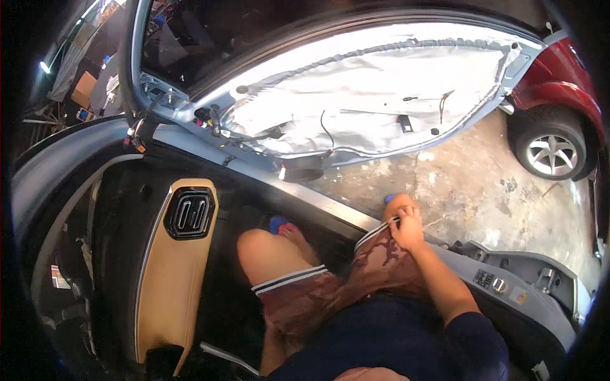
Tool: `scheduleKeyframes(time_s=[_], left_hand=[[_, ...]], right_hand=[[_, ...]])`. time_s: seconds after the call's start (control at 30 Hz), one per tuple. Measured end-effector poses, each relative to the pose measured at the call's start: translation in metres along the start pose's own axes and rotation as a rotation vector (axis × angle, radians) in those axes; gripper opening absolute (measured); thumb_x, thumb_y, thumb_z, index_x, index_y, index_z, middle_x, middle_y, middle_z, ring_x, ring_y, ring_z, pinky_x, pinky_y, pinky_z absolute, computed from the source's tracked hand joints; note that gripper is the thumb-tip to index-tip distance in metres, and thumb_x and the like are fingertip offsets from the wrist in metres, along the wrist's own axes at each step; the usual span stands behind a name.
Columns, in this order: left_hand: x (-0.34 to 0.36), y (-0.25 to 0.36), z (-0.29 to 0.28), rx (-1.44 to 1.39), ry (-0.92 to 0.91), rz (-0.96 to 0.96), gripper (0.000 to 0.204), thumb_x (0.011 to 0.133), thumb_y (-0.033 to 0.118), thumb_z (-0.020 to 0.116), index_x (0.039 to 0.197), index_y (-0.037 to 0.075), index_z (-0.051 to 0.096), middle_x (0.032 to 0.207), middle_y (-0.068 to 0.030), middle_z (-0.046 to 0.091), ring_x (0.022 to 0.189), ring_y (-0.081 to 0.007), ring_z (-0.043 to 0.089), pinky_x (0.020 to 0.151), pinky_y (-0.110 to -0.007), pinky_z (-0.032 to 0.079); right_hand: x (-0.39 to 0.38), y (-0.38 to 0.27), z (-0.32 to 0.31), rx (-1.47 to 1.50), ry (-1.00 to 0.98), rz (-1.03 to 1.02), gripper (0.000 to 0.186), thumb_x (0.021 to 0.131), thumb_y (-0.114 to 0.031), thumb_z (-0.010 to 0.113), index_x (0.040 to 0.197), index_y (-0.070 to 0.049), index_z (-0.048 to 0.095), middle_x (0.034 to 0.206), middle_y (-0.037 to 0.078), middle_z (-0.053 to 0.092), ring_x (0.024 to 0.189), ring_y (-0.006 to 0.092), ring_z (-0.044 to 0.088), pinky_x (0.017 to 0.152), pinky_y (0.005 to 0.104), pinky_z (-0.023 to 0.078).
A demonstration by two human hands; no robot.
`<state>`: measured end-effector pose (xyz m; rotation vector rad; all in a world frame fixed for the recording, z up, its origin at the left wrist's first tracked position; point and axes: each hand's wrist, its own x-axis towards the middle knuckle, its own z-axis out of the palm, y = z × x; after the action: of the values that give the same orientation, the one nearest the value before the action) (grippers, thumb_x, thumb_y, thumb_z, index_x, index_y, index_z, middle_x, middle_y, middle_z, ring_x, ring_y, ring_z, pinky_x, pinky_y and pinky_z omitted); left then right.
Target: The person manipulates the interior door panel of a car and handles small electronic components and wiring inside the door frame.
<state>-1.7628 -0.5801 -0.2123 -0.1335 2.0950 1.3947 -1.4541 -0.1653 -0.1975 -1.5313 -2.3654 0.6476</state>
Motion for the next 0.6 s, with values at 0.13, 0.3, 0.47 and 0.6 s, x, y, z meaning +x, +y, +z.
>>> scheduleKeyframes(time_s=[0.13,0.3,0.47,0.6], left_hand=[[-0.007,0.133,0.017,0.043,-0.029,0.508,0.051,0.110,0.040,0.037,0.122,-0.003,0.062,0.117,-0.0112,0.066,0.104,-0.0224,0.063,0.093,-0.038,0.049],[-0.022,0.213,0.029,0.161,0.141,0.892,0.029,0.105,0.021,0.054,0.116,-0.004,0.065,0.112,-0.0127,0.068,0.105,-0.0225,0.063,0.094,-0.036,0.049],[-0.023,0.225,0.096,0.330,0.053,1.096,0.021,0.097,0.015,0.064,0.111,-0.001,0.067,0.111,-0.0117,0.069,0.107,-0.0238,0.064,0.095,-0.037,0.049],[-0.036,0.233,0.090,0.710,0.105,1.382,0.022,0.089,0.012,0.070,0.107,-0.001,0.069,0.112,-0.0157,0.067,0.110,-0.0352,0.062,0.103,-0.047,0.045]], right_hand=[[0.029,-0.028,-0.033,0.528,0.191,-0.051,0.025,0.089,-0.014,0.069,0.110,-0.002,0.067,0.114,0.019,0.064,0.108,0.0380,0.060,0.095,0.0420,0.049],[0.040,-0.157,-0.234,0.542,0.633,-0.729,0.025,0.088,0.000,0.065,0.113,-0.002,0.069,0.104,0.015,0.067,0.097,0.0299,0.065,0.087,0.0383,0.051],[-0.012,-0.199,-0.345,0.550,0.575,-1.178,0.027,0.084,-0.001,0.068,0.110,-0.005,0.067,0.101,0.015,0.064,0.090,0.0293,0.061,0.082,0.0393,0.050],[-0.028,-0.223,-0.337,0.602,0.354,-1.184,0.023,0.086,-0.006,0.067,0.109,-0.008,0.063,0.098,0.014,0.062,0.085,0.0281,0.058,0.079,0.0399,0.047]])
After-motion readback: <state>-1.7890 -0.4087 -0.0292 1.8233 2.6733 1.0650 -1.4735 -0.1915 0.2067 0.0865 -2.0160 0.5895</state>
